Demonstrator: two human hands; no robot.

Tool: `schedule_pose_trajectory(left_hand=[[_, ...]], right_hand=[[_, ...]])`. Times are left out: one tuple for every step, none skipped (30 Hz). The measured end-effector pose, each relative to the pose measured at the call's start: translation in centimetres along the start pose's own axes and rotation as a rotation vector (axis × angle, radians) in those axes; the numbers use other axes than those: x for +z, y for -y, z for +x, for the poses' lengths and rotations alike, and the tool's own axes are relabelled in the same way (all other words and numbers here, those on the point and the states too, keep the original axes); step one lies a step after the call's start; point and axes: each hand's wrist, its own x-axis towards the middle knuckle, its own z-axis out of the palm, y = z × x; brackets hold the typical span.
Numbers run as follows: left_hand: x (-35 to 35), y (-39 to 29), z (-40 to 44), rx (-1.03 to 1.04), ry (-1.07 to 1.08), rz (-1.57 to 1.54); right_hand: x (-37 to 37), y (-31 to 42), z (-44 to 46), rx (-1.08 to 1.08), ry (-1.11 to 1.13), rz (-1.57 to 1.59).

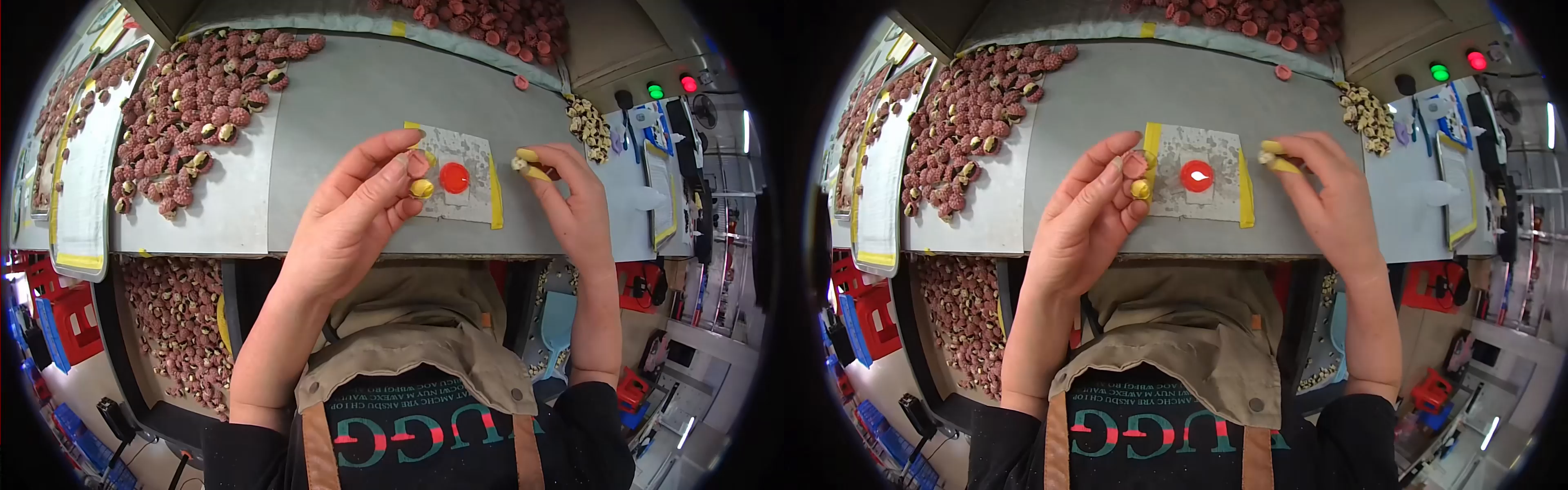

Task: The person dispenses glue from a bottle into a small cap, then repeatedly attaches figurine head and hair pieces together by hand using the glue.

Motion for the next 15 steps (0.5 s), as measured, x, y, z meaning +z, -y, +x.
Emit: schedule_pose_trajectory(left_hand=[[0.0,0.0,0.0,-0.001,0.010,0.009],[0.2,0.1,0.0,-0.004,-0.006,0.031],[0.4,0.0,0.0,-0.005,-0.022,0.055],[0.5,0.0,0.0,-0.003,-0.038,0.078],[0.7,0.0,-0.1,0.008,-0.049,0.070],[0.9,0.1,-0.1,0.019,-0.060,0.062],[1.0,0.1,-0.1,0.031,-0.072,0.054],[0.9,0.1,-0.1,0.025,-0.056,0.050],[0.7,0.0,-0.2,0.018,-0.041,0.046],[0.5,0.0,-0.2,0.009,-0.025,0.043],[0.5,0.0,-0.2,0.011,-0.025,0.039],[0.5,0.0,-0.2,0.012,-0.024,0.036],[0.5,0.0,-0.1,0.013,-0.022,0.033],[0.6,0.0,-0.1,0.013,-0.035,0.046],[0.8,0.0,-0.1,0.012,-0.048,0.060]], right_hand=[[0.1,1.0,-0.1,-0.021,0.018,0.035],[0.3,1.7,0.0,-0.044,0.033,0.072],[0.8,2.2,0.0,-0.089,0.046,0.049],[1.2,2.6,0.2,-0.136,0.060,0.026],[1.6,2.9,0.4,-0.186,0.077,0.004],[2.2,3.0,0.5,-0.194,0.082,-0.012],[2.6,3.0,0.6,-0.207,0.093,-0.020],[2.9,2.9,0.8,-0.220,0.104,-0.028],[3.2,2.8,1.0,-0.232,0.116,-0.035],[3.4,2.7,1.1,-0.242,0.115,-0.054],[3.6,2.6,1.1,-0.251,0.112,-0.073],[3.7,2.6,1.1,-0.259,0.108,-0.093],[3.7,2.6,1.1,-0.269,0.100,-0.109],[3.8,2.7,1.1,-0.280,0.091,-0.124],[3.8,2.7,1.1,-0.291,0.082,-0.138]])
